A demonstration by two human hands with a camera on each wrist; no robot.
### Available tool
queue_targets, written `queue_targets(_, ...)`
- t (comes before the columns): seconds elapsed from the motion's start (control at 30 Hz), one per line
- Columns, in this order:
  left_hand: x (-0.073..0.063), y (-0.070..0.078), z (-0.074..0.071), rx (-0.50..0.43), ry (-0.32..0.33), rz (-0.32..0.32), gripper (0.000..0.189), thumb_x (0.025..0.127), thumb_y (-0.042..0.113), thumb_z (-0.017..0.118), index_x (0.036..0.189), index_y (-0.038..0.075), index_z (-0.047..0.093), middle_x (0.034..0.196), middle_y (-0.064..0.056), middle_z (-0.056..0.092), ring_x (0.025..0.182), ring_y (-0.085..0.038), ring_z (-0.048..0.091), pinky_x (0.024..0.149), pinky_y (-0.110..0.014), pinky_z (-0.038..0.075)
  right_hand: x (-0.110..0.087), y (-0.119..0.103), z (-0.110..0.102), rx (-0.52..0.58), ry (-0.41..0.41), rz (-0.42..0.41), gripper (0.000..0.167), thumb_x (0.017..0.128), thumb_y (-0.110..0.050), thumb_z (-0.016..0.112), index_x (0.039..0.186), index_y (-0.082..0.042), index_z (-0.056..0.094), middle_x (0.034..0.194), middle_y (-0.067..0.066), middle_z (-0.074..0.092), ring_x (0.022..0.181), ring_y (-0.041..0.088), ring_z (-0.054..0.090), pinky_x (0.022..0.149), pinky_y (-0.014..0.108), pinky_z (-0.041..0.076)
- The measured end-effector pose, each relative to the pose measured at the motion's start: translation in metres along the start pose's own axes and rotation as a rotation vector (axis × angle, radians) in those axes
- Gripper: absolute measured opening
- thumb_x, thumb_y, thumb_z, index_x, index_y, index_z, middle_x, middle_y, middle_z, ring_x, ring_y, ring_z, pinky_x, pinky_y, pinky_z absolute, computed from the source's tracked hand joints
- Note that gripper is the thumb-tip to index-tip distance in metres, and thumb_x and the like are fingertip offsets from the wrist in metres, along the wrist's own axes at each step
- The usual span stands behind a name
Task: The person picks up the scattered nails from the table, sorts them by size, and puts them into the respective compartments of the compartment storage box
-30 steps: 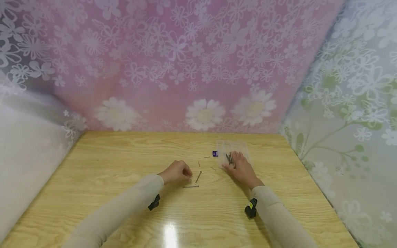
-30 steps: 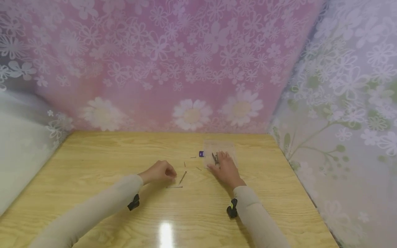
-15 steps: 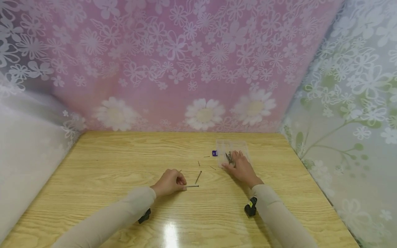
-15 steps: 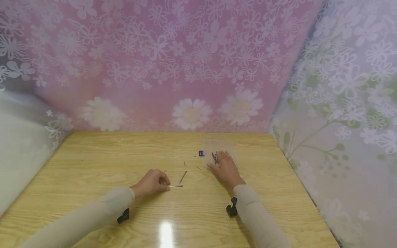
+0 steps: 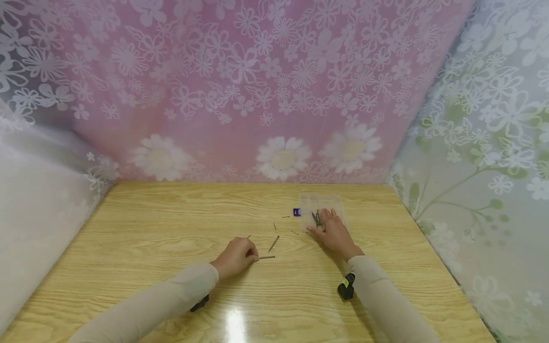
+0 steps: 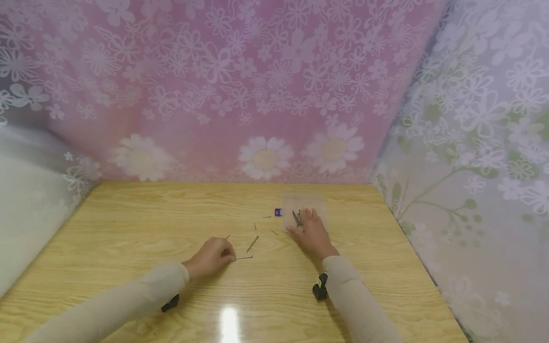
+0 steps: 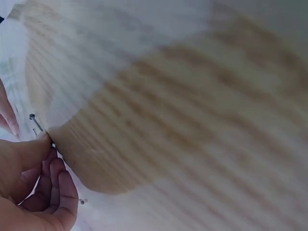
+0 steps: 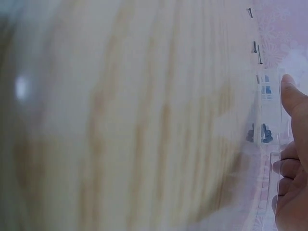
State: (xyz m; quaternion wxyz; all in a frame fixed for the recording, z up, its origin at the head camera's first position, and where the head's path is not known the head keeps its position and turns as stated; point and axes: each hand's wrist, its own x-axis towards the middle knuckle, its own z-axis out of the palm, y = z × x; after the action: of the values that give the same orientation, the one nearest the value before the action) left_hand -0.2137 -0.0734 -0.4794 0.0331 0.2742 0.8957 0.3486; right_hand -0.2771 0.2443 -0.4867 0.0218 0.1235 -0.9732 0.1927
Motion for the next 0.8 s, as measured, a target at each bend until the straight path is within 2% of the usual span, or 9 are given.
queue_targets(0.2, 0.000, 0.004, 0.001, 0.073, -0.028, 0.024, 0.010, 0.086, 0.004, 0.069, 0.076, 0.006, 0.068, 0.077, 0.000, 0.065, 0.072, -0.010, 0.058, 0.068, -0.026, 0.050, 0.000, 0.001, 0.001, -0.011, 0.000, 0.001, 0.083, 0.094, -0.051, 0.055, 0.146, 0.008, 0.028, 0.150, 0.031, 0.027, 0.140, 0.050, 0.014, 0.109, 0.063, 0.020)
queue_targets(0.4, 0.002, 0.006, 0.001, 0.165, -0.057, 0.097, 0.011, 0.088, 0.005, 0.067, 0.077, 0.006, 0.065, 0.076, 0.000, 0.061, 0.072, -0.010, 0.054, 0.070, -0.029, 0.049, -0.001, -0.001, -0.001, -0.015, 0.010, -0.025, 0.083, 0.095, -0.050, 0.053, 0.146, 0.009, 0.027, 0.150, 0.032, 0.026, 0.140, 0.049, 0.014, 0.111, 0.061, 0.017)
queue_targets(0.47, 0.002, 0.007, 0.001, 0.176, -0.069, 0.102, 0.011, 0.089, 0.006, 0.066, 0.078, 0.006, 0.064, 0.076, 0.001, 0.059, 0.072, -0.010, 0.053, 0.073, -0.031, 0.049, -0.001, -0.001, -0.001, -0.018, 0.010, -0.027, 0.083, 0.095, -0.051, 0.053, 0.147, 0.009, 0.027, 0.150, 0.031, 0.025, 0.141, 0.049, 0.013, 0.112, 0.060, 0.016)
queue_targets(0.63, 0.005, 0.008, 0.002, 0.164, -0.100, 0.094, 0.011, 0.092, 0.009, 0.062, 0.082, 0.007, 0.062, 0.078, 0.002, 0.057, 0.073, -0.010, 0.050, 0.075, -0.033, 0.048, -0.001, 0.000, 0.001, -0.040, -0.001, -0.022, 0.084, 0.095, -0.053, 0.050, 0.147, 0.008, 0.025, 0.151, 0.030, 0.024, 0.141, 0.048, 0.013, 0.113, 0.059, 0.015)
queue_targets(0.8, 0.011, 0.009, 0.002, 0.095, -0.118, 0.060, 0.009, 0.094, 0.009, 0.060, 0.086, 0.007, 0.061, 0.081, 0.002, 0.056, 0.076, -0.010, 0.048, 0.073, -0.030, 0.045, -0.002, -0.001, 0.002, -0.048, -0.012, -0.019, 0.083, 0.096, -0.053, 0.048, 0.148, 0.008, 0.024, 0.151, 0.030, 0.024, 0.141, 0.047, 0.015, 0.112, 0.059, 0.016)
